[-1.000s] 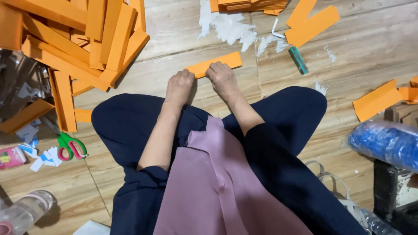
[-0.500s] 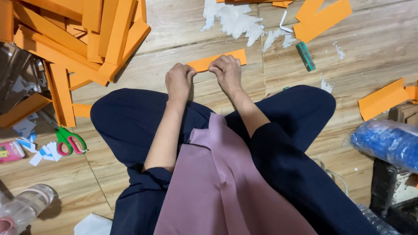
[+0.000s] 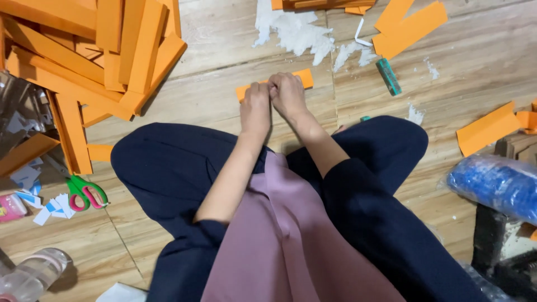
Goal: Folding orange paper strips in half and stacking them on the floor.
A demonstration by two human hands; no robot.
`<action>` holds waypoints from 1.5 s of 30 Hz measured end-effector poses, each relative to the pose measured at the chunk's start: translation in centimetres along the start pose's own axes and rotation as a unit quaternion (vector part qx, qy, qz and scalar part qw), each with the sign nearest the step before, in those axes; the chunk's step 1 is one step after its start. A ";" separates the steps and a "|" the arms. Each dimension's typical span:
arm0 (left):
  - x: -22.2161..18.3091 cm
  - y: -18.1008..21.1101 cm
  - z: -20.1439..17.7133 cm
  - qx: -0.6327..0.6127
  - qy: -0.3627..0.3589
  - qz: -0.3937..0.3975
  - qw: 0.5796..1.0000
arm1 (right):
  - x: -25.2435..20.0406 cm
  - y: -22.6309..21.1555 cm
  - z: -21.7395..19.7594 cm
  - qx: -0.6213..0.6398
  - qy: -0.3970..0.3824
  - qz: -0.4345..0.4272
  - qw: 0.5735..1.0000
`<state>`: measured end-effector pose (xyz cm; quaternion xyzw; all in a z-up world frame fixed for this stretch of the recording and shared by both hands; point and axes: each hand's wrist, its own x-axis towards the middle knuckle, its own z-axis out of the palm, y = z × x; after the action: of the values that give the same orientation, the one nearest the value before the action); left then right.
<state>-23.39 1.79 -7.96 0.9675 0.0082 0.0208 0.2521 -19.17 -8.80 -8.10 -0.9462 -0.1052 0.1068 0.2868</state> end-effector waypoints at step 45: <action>-3.5 -2.6 -4.3 -0.597 -0.024 -0.262 0.758 | -7.1 -0.7 -0.1 0.508 -0.067 0.110 0.852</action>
<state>-27.10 6.05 -5.66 0.5813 0.2416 -0.0689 0.7740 -25.98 -10.13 -6.67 -0.6648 0.0497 0.2396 0.7058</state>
